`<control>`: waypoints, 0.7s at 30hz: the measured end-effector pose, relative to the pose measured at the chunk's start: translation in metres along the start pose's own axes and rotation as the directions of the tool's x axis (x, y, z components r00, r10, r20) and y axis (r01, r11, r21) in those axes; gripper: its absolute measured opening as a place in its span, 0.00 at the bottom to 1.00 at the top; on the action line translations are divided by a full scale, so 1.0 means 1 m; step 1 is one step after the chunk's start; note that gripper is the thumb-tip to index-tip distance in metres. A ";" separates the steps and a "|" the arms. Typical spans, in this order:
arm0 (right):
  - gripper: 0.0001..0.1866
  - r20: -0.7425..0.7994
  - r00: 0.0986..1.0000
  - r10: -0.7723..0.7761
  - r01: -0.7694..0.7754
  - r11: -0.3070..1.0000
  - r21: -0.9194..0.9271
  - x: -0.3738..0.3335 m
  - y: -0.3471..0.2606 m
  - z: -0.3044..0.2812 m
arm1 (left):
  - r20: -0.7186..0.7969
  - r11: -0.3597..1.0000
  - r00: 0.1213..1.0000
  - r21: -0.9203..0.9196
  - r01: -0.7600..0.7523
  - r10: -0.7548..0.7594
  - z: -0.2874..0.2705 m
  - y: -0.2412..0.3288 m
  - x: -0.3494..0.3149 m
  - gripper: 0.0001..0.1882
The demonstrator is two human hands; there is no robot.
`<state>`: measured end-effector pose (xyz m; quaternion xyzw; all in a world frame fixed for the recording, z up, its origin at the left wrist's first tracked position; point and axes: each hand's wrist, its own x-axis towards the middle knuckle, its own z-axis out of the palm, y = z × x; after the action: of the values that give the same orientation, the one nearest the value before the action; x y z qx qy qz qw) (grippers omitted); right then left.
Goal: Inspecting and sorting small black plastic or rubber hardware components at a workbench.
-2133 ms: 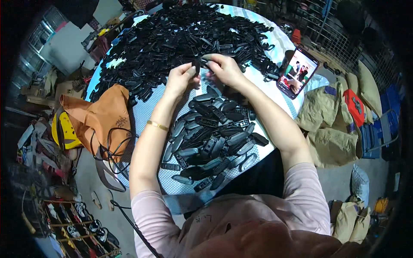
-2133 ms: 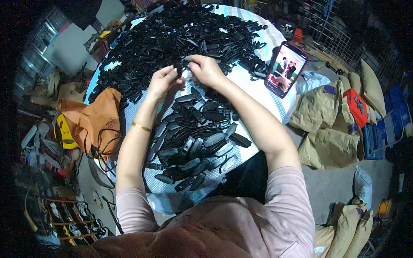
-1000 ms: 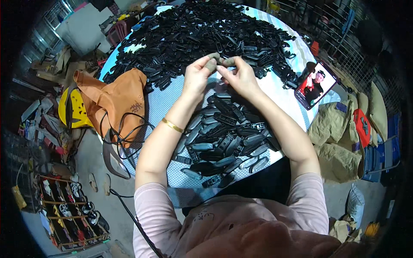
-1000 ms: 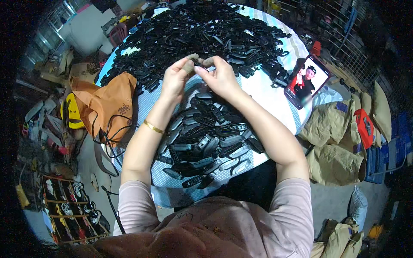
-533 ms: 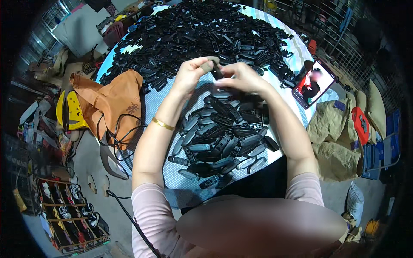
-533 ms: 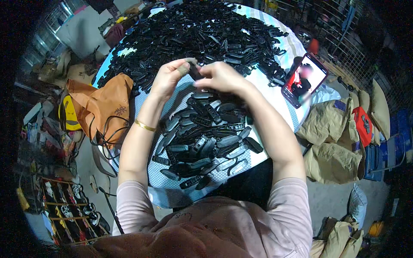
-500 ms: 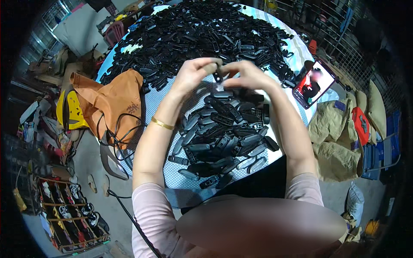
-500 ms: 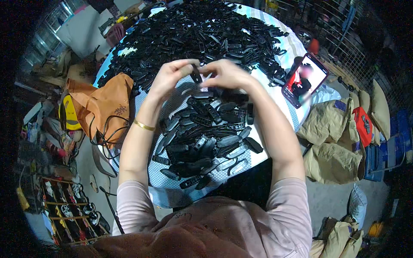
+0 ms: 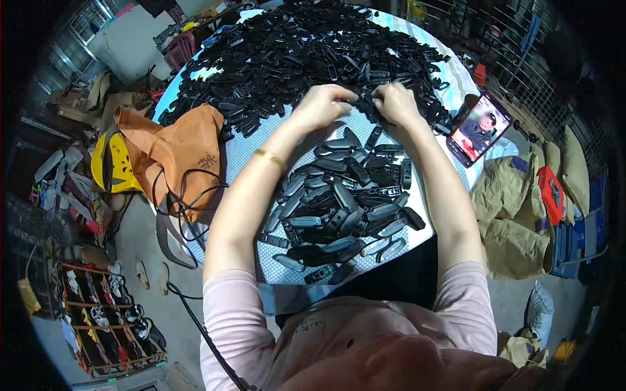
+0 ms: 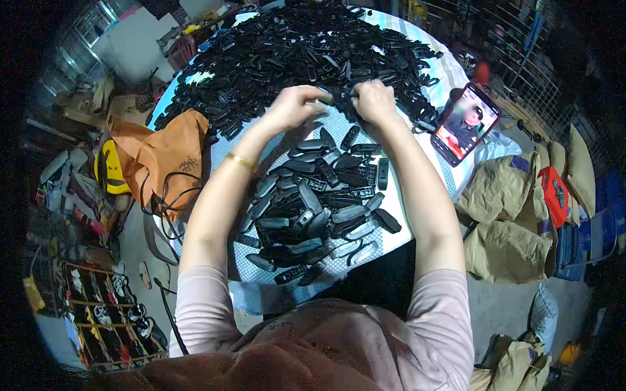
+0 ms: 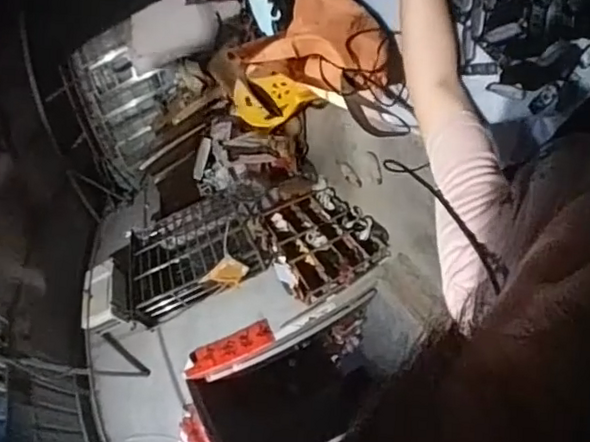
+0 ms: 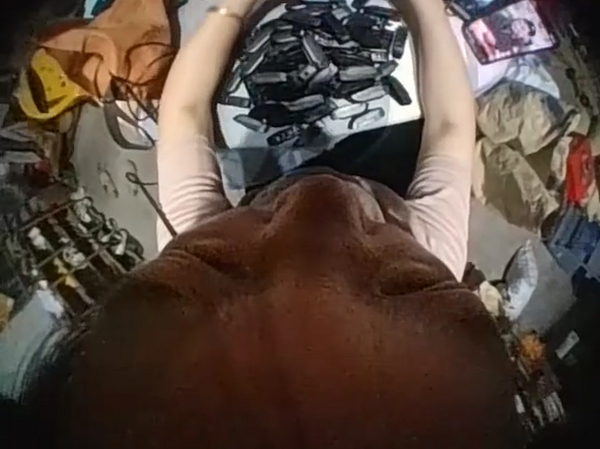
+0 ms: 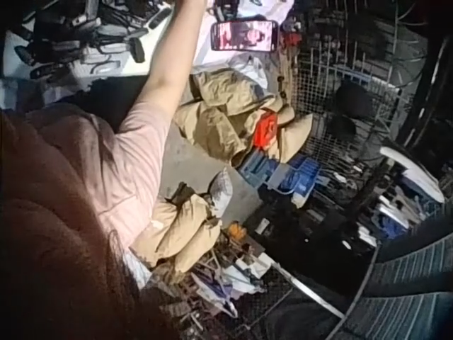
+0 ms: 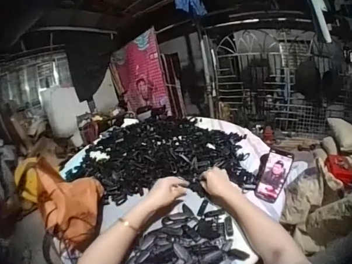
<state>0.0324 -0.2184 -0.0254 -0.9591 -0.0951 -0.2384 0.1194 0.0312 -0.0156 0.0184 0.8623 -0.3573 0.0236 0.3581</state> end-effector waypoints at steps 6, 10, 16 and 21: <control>0.06 0.133 0.991 0.002 -0.008 0.999 0.041 -0.008 -0.004 -0.010 | 0.051 0.937 0.973 0.262 -0.231 0.226 0.038 -0.020 0.033 0.17; 0.06 -0.081 0.993 -0.090 0.084 0.993 -0.078 -0.010 0.008 -0.011 | 0.128 0.962 0.986 0.240 -0.131 0.102 0.044 -0.010 0.039 0.19; 0.04 -0.170 0.983 -0.073 0.076 0.997 0.013 -0.005 0.009 -0.038 | 0.258 0.887 0.960 0.461 -0.023 -0.110 0.038 0.004 0.052 0.15; 0.11 -0.255 0.967 0.015 0.072 0.942 0.327 -0.002 0.012 -0.027 | 0.295 0.818 0.940 0.574 -0.032 -0.170 0.037 0.007 0.058 0.14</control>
<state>0.0214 -0.2379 -0.0053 -0.8850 -0.1320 -0.3413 0.2878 0.0621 -0.0777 0.0121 0.9335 -0.3570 -0.0297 0.0188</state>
